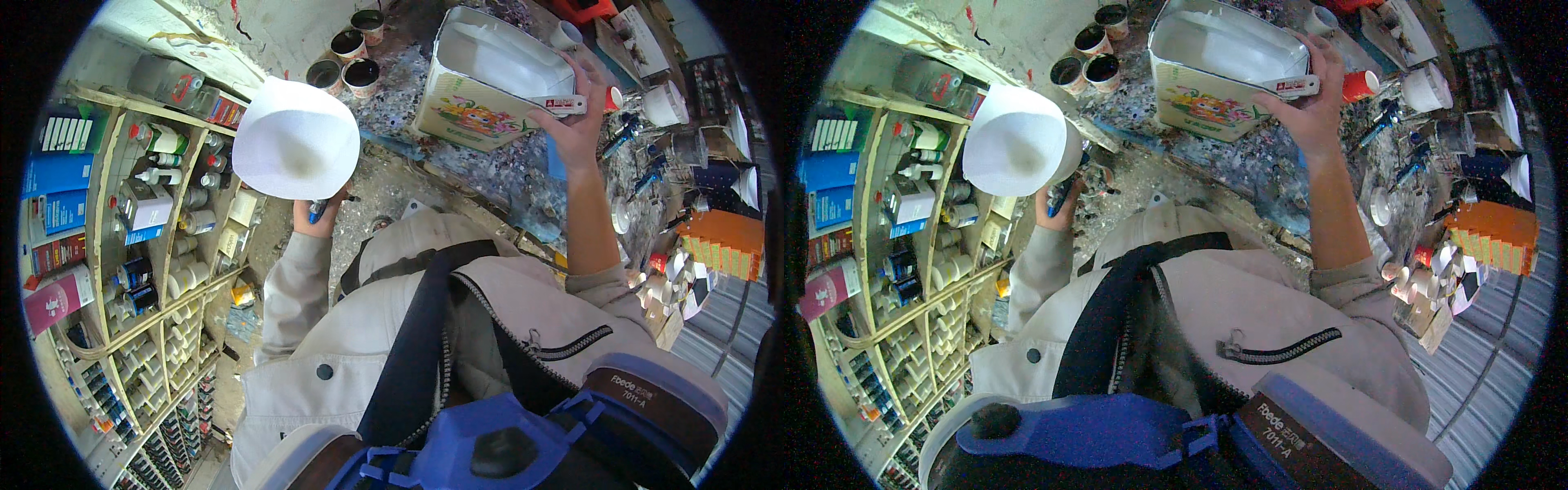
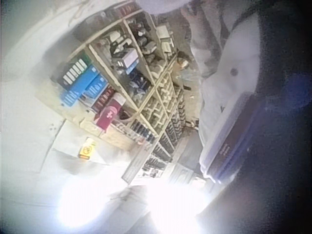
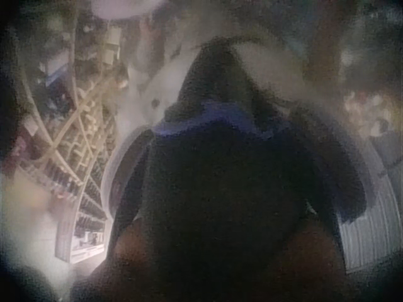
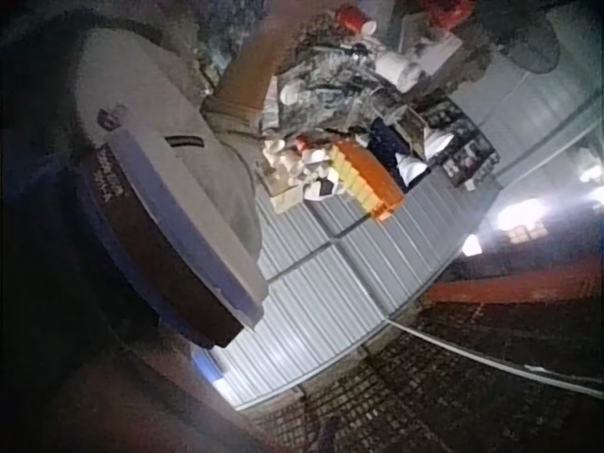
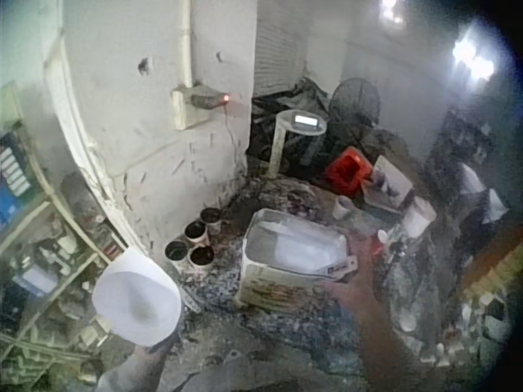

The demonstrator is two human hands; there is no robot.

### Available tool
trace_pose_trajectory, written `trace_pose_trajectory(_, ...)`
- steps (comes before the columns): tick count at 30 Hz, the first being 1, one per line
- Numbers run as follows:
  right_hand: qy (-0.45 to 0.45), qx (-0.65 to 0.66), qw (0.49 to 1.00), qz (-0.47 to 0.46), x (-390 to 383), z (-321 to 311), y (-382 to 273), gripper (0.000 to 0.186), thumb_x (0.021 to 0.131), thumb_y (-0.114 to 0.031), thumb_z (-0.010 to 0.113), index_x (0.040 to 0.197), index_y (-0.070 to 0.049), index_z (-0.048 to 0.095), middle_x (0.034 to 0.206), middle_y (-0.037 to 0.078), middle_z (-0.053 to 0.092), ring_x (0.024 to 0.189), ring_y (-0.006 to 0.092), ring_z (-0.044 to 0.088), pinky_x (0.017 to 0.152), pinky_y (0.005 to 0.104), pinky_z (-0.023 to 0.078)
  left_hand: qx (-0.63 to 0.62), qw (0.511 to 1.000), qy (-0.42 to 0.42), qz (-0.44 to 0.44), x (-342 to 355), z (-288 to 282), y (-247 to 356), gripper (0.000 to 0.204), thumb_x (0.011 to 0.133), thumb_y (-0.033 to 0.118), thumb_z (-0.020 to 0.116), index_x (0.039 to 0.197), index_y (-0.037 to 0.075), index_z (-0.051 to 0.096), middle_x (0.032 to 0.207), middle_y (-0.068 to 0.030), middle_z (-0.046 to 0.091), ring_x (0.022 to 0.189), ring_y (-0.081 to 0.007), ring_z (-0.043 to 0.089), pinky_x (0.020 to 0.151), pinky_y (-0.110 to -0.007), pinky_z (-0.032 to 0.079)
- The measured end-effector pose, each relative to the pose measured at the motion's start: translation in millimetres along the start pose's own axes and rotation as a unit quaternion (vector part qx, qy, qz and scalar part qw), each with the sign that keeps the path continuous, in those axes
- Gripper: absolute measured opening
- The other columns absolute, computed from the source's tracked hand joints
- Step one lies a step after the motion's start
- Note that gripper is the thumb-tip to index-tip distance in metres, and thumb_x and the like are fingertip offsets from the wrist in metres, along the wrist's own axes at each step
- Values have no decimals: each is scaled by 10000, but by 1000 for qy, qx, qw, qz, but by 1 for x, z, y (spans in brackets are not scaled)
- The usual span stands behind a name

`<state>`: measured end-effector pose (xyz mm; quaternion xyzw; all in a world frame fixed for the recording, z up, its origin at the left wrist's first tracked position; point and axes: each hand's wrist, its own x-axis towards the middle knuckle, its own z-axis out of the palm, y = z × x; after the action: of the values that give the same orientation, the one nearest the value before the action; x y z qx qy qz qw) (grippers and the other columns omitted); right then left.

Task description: The person pours a dark liquid into a cup, then uses a spray gun to transfer a white liquid from a container into the gun's cup. They walk to a spray booth and place the spray gun on a stand.

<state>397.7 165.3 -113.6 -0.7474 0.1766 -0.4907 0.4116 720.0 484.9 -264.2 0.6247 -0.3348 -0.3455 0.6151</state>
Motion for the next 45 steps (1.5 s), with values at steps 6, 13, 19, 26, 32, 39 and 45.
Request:
trace_pose_trajectory(6,85,38,993,70,-38,-3,14,1102,760,22,893,1659,-54,261,1575,192,477,1441,289,524,1182,430,481,114,989,28,85,-1,-3,-32,317,955,66,794,1254,1,710,1112,-92,765,972,-198,723,841,-352,581)
trace_pose_trajectory(13,-29,-125,989,-71,-98,19,-62,278,860,54,762,1121,-10,693,981,149,747,838,215,709,726,333,570,100,991,21,83,-4,18,-23,284,889,50,798,1158,-13,735,1068,-172,782,1004,-278,747,922,-410,559)
trace_pose_trajectory(19,-202,-146,968,-15,-33,108,-139,368,843,-23,853,1202,-75,795,802,55,731,582,120,642,534,277,521,106,993,19,52,1,33,-5,238,931,87,788,1144,-4,733,984,-164,776,892,-205,729,844,-370,564)
trace_pose_trajectory(26,-167,-159,969,-91,-14,148,-150,244,850,43,835,1084,-24,810,900,103,777,664,120,683,551,238,513,100,993,20,56,3,40,-12,211,959,118,785,1120,4,711,897,-139,763,811,-177,714,776,-356,565)
trace_pose_trajectory(32,-123,-178,974,-73,-5,145,-162,194,835,51,836,1001,-47,815,904,76,787,668,123,700,532,237,500,98,994,19,41,-2,38,-8,231,966,156,784,1143,26,715,871,-128,757,777,-185,710,755,-351,567)
trace_pose_trajectory(39,-116,-183,970,-109,10,136,-177,201,877,152,761,1056,62,768,948,136,772,692,104,718,552,204,494,62,998,14,27,5,36,-23,253,963,187,792,1153,34,724,863,-127,750,775,-177,704,754,-352,562)
trace_pose_trajectory(45,-128,-175,972,-85,6,143,-171,222,887,123,774,1094,42,772,965,124,775,689,90,697,573,203,509,95,993,20,65,9,34,-25,247,960,177,793,1144,29,722,874,-126,755,770,-175,693,757,-349,558)
